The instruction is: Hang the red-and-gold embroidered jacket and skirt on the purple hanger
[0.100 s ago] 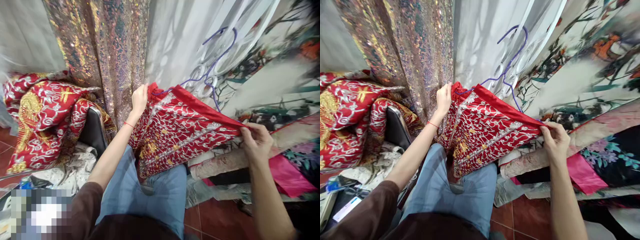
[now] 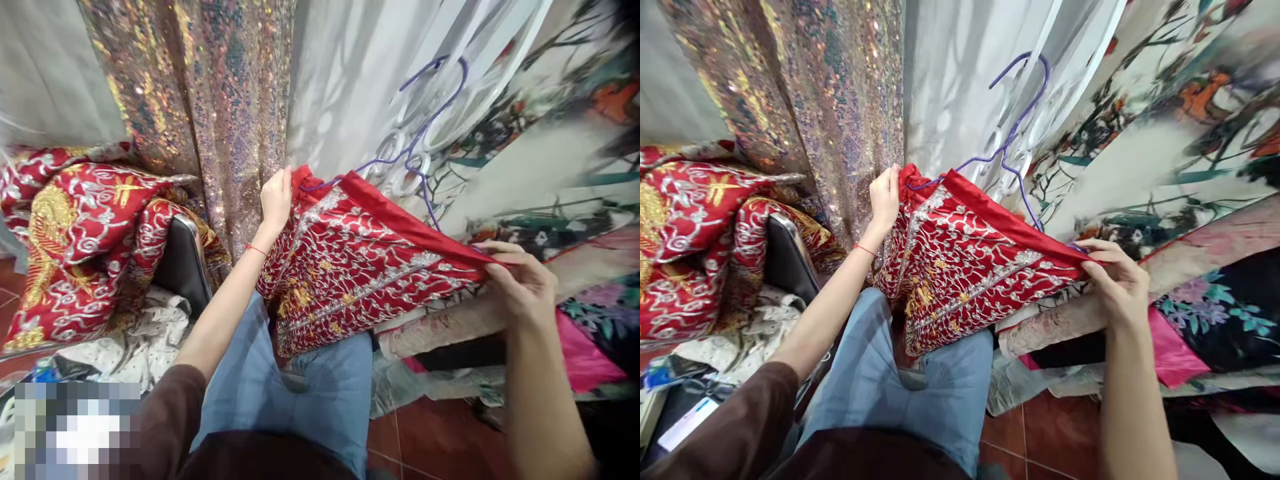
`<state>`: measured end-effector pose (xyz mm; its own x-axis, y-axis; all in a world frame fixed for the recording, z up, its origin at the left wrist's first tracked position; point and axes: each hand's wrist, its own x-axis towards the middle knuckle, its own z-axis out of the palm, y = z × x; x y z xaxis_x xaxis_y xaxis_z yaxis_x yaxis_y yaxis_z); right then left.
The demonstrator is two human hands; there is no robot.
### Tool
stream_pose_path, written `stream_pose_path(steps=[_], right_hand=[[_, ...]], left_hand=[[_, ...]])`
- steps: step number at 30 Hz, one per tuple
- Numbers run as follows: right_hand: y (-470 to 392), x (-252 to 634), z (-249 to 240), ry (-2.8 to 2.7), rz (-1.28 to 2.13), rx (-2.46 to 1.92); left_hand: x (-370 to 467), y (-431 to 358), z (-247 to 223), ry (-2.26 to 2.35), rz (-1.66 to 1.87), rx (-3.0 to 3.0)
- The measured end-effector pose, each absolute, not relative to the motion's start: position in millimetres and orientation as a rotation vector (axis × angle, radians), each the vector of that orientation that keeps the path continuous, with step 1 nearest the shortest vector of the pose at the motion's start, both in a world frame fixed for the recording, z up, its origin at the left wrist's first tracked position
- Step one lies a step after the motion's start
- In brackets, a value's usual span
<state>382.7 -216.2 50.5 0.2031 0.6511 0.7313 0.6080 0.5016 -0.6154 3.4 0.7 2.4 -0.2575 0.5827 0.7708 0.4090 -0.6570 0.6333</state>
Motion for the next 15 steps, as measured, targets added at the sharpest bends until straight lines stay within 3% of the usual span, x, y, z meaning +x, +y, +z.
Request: stream_pose_path(steps=[10,13,15], right_hand=[[-210.7,351.5,101.0,-1.567,0.274,-0.635],[-197.9,351.5,100.8,-1.629,0.350,-0.687],[-188.2,356.0,100.2,-1.602,0.184,-0.867]], left_hand=[[5.9,0.2,7.4,1.249,2.126,1.758],[7.1,0.5,1.2,1.313,2.124,1.767],[4.9,1.0,1.0,1.337,2.140,1.771]])
